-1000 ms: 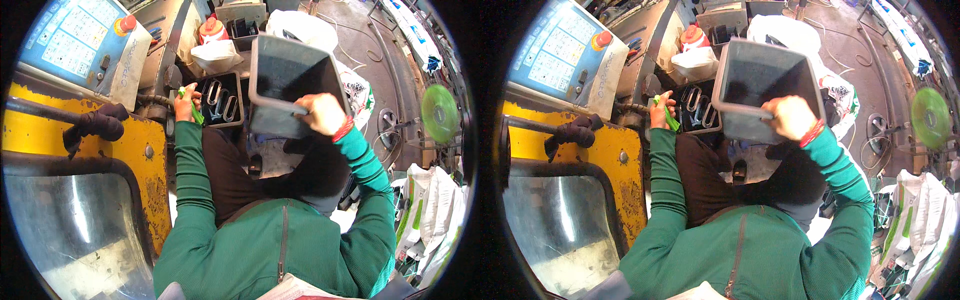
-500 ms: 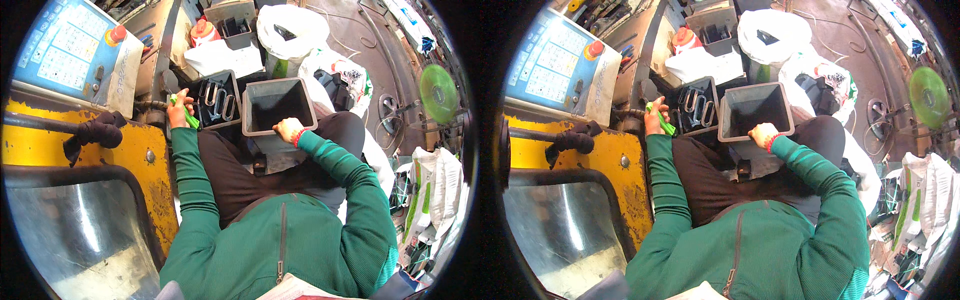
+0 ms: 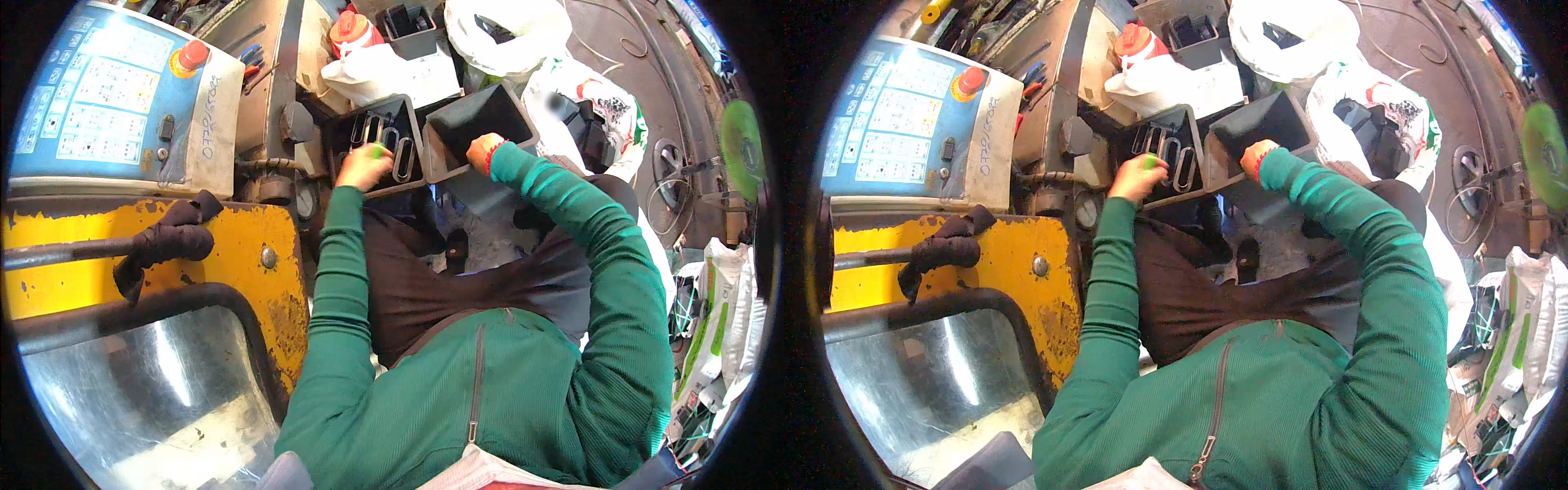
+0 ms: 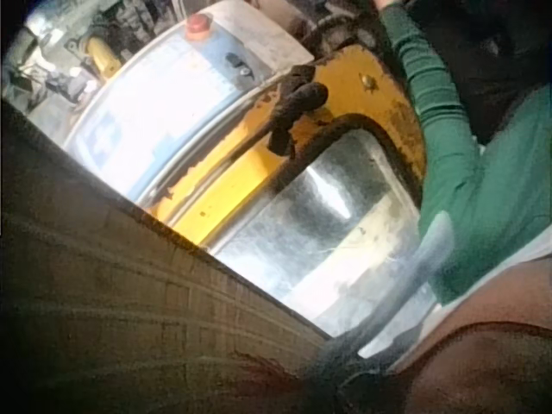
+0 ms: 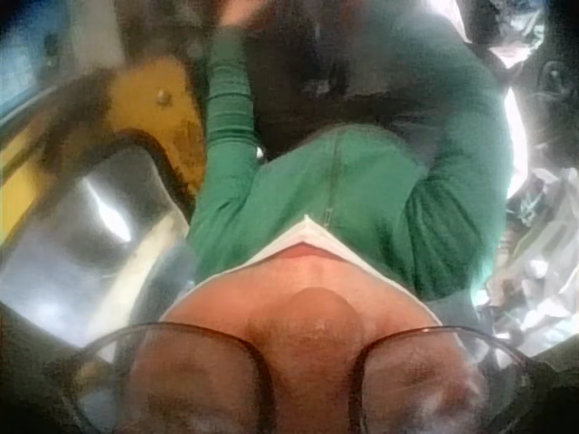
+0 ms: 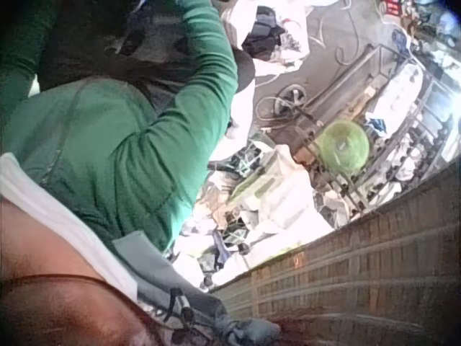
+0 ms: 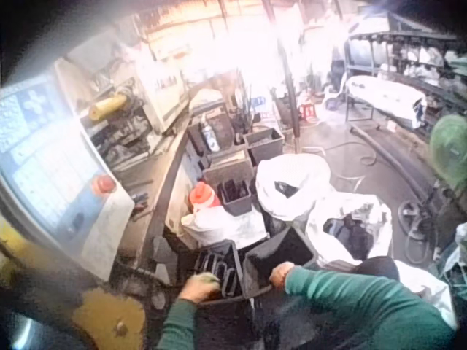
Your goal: The person repeatedly picks up black plastic parts, wipes them with a green cloth, and places them into a white sack. The person also handles a gray plastic tray and wipes it before setting it aside.
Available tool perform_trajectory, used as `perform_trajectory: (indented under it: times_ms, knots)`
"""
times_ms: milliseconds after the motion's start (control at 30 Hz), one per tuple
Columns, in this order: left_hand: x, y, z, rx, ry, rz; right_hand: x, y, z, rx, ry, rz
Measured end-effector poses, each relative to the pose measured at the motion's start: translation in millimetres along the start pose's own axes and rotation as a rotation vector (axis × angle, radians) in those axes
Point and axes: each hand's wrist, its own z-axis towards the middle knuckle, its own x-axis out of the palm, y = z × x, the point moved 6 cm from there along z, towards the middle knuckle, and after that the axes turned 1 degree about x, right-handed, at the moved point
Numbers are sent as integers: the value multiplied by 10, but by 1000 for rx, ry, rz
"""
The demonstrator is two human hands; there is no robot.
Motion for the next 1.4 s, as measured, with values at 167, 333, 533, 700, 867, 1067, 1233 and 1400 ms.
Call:
perform_trajectory:
  times_ms: [167, 333, 533, 700, 867, 1067, 1233, 1400]
  knots:
    - [714, 197, 119, -149, 169, 628, 165, 41, -28, -73, -19, -56]
    - [1055, 437, 172, -109, 90, 845, 309, 107, -184, -88, -208, -38]
    - [974, 377, 169, -51, 3, 878, 567, 486, -228, -175, -207, -6]
    - [956, 435, 198, -151, 45, 921, 890, 260, 13, 18, -342, 254]
    - [961, 441, 175, -188, 134, 923, 1070, 412, 208, -95, -271, 250]
    - [1008, 331, 198, -67, 124, 935, 1059, 237, 250, -209, -134, 144]
    - [1103, 445, 237, 28, 169, 1022, 1118, 356, 216, -233, -309, 309]
    - [1057, 517, 304, -83, 305, 1093, 1102, 385, 284, -228, -199, 279]
